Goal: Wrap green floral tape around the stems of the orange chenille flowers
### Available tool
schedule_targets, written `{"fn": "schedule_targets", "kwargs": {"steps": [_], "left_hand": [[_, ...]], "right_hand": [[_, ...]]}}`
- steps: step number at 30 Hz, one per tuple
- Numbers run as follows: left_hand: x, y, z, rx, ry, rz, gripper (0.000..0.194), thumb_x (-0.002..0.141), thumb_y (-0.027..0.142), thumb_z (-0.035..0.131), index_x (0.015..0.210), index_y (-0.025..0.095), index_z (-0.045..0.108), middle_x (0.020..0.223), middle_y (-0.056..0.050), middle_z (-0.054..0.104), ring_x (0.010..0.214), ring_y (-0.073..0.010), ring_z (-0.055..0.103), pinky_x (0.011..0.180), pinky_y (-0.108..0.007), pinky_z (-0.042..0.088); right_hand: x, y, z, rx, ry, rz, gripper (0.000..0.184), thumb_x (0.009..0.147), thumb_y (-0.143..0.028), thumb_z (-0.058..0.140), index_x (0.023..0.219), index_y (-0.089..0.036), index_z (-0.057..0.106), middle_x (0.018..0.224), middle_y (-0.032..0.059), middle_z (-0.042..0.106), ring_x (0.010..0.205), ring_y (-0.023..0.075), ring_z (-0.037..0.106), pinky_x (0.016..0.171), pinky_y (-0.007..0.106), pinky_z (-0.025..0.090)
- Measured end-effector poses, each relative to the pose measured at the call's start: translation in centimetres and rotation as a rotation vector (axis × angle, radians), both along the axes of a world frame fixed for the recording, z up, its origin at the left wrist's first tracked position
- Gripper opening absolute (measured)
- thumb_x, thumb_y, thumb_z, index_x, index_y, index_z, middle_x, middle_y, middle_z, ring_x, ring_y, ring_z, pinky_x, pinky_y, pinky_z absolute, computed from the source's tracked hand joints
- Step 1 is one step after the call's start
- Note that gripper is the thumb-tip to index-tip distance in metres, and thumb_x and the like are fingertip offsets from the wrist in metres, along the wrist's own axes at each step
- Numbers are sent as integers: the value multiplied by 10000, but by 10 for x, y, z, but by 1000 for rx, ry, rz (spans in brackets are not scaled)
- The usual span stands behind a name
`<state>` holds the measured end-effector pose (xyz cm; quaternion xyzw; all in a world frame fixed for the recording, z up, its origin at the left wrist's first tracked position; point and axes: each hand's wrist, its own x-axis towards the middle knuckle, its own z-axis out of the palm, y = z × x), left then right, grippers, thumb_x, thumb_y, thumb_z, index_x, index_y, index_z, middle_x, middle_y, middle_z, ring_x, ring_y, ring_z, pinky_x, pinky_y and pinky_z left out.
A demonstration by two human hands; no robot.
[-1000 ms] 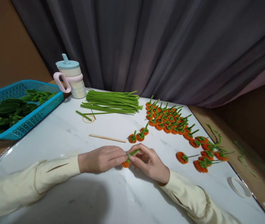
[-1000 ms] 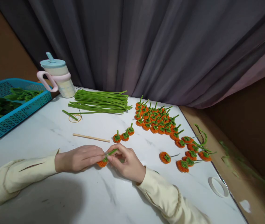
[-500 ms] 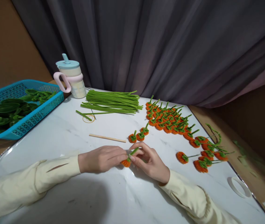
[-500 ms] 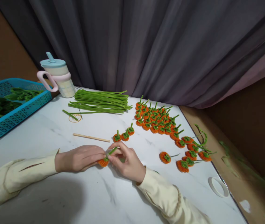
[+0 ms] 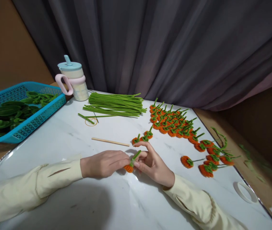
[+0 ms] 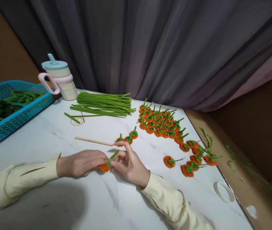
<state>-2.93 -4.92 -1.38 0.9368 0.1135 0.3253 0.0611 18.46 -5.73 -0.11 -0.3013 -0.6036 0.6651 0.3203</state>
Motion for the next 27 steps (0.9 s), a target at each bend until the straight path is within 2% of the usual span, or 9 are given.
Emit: {"fn": "schedule_targets", "kwargs": {"steps": [4, 9, 14, 19, 27], "left_hand": [[2, -3, 2, -83, -61, -13, 231, 921, 77, 320, 1100, 111, 462, 878, -132, 644, 831, -189, 595, 726, -308, 536], [4, -7, 5, -207, -126, -16, 234, 897, 59, 364, 1101, 116, 462, 856, -117, 617, 816, -181, 579, 710, -306, 537], [4, -6, 4, -224, -129, -53, 299, 860, 22, 404, 1142, 112, 448, 949, -147, 614, 921, -203, 577, 776, -351, 538], [3, -6, 4, -391, -141, -13, 422, 821, 22, 494, 1221, 111, 394, 1109, -179, 573, 1060, -231, 550, 889, -420, 510], [3, -8, 3, -368, -127, 34, 385, 839, 6, 407, 1205, 125, 409, 1177, -179, 561, 1141, -210, 529, 912, -364, 510]], "right_hand": [[0, 1, 0, -102, 57, 40, 398, 807, -413, 660, 1027, -203, 402, 719, -26, 555, 578, 86, 553, 511, 205, 457], [-1, 2, 4, -131, 95, 71, 319, 787, -400, 682, 857, -164, 480, 695, -11, 571, 532, 80, 554, 476, 200, 464], [1, 3, 5, -106, 83, 22, 298, 787, -383, 685, 840, -155, 499, 662, -8, 590, 521, 78, 549, 479, 199, 469], [3, 3, 2, -65, 36, -54, 300, 777, -388, 691, 848, -156, 514, 685, 8, 614, 540, 84, 550, 501, 208, 475], [1, 2, 0, 21, -33, -98, 303, 780, -418, 669, 844, -175, 500, 653, -17, 583, 512, 82, 525, 509, 216, 461]]}}
